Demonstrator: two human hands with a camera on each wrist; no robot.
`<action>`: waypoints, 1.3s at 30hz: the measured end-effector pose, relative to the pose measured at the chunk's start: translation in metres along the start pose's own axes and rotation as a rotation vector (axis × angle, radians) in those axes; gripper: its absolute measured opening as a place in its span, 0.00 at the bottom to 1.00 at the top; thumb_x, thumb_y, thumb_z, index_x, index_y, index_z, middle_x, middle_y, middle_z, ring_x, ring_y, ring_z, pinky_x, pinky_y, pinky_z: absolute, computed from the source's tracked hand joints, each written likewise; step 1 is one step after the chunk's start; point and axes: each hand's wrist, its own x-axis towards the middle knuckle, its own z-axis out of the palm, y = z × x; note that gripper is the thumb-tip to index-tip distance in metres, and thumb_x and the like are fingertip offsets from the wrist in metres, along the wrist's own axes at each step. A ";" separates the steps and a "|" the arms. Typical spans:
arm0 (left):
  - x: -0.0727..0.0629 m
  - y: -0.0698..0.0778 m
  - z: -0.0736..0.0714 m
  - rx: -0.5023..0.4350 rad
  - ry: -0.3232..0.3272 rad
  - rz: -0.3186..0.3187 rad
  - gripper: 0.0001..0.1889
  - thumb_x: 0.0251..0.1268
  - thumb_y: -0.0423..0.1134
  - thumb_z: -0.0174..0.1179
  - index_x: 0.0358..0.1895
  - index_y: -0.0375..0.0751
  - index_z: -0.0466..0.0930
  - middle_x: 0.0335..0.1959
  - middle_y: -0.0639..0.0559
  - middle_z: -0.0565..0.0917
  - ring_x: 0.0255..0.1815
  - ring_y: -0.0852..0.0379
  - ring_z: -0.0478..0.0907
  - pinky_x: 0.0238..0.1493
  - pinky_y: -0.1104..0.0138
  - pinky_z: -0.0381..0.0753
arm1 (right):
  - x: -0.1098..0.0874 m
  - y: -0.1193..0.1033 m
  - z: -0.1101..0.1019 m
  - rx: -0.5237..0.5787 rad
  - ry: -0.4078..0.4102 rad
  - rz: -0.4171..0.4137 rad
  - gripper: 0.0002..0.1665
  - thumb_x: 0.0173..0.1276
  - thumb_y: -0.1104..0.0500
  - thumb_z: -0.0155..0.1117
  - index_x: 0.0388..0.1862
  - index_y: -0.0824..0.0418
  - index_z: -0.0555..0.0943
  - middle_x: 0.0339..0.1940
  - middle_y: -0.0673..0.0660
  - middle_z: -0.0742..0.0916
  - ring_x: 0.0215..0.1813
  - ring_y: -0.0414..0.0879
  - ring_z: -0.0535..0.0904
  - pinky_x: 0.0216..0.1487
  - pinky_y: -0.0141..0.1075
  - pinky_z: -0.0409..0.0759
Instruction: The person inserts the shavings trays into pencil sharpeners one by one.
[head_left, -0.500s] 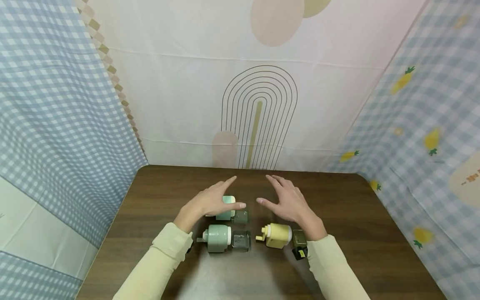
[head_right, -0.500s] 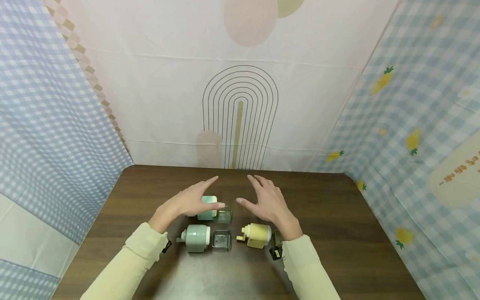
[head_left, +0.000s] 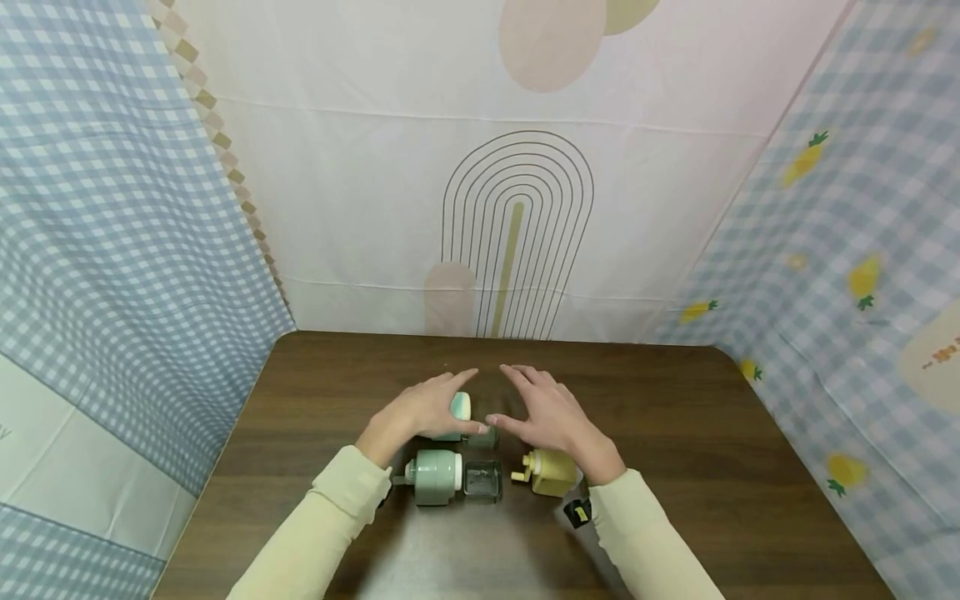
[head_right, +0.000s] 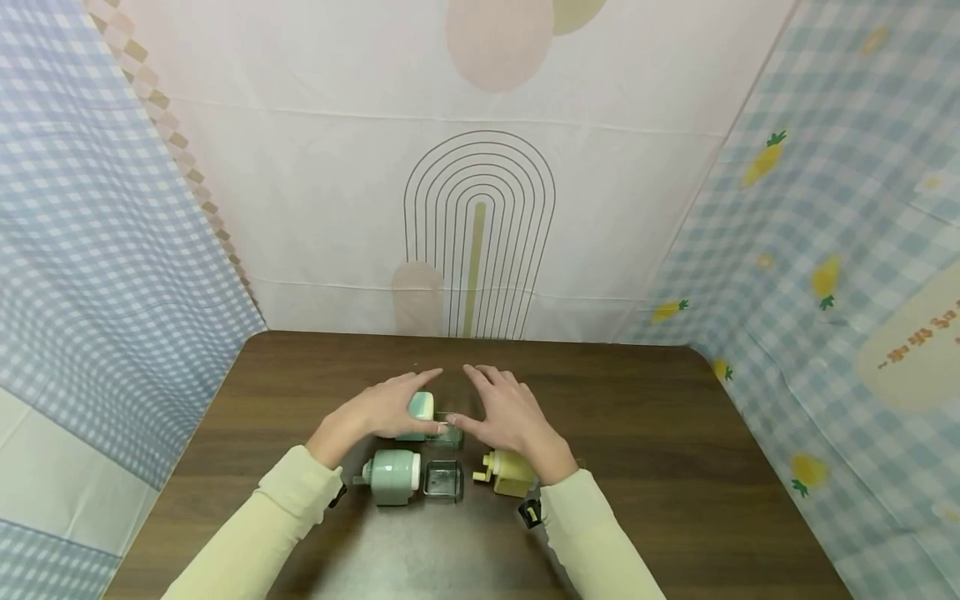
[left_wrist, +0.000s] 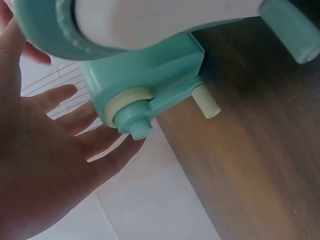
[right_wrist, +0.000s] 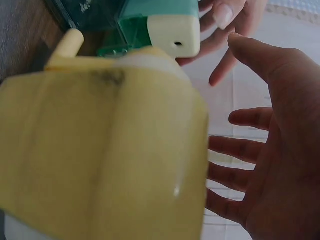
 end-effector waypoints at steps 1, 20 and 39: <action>0.000 0.000 0.001 0.001 -0.006 0.000 0.53 0.64 0.72 0.67 0.87 0.57 0.54 0.83 0.37 0.62 0.81 0.35 0.63 0.73 0.33 0.65 | 0.001 -0.002 0.001 -0.003 -0.006 -0.008 0.55 0.71 0.26 0.63 0.86 0.54 0.62 0.81 0.62 0.71 0.77 0.66 0.69 0.68 0.74 0.69; 0.010 -0.005 0.011 0.077 -0.048 0.021 0.50 0.63 0.61 0.75 0.84 0.50 0.62 0.80 0.43 0.69 0.79 0.40 0.66 0.74 0.42 0.69 | 0.014 -0.015 0.026 -0.037 -0.125 0.003 0.52 0.73 0.36 0.70 0.85 0.58 0.63 0.80 0.63 0.72 0.77 0.65 0.70 0.69 0.69 0.71; 0.020 -0.006 0.020 0.071 -0.011 0.027 0.41 0.59 0.47 0.81 0.75 0.44 0.73 0.68 0.43 0.79 0.62 0.42 0.80 0.66 0.48 0.78 | 0.024 -0.019 0.043 -0.072 -0.244 0.037 0.44 0.69 0.42 0.77 0.77 0.62 0.75 0.74 0.64 0.78 0.71 0.61 0.77 0.65 0.57 0.81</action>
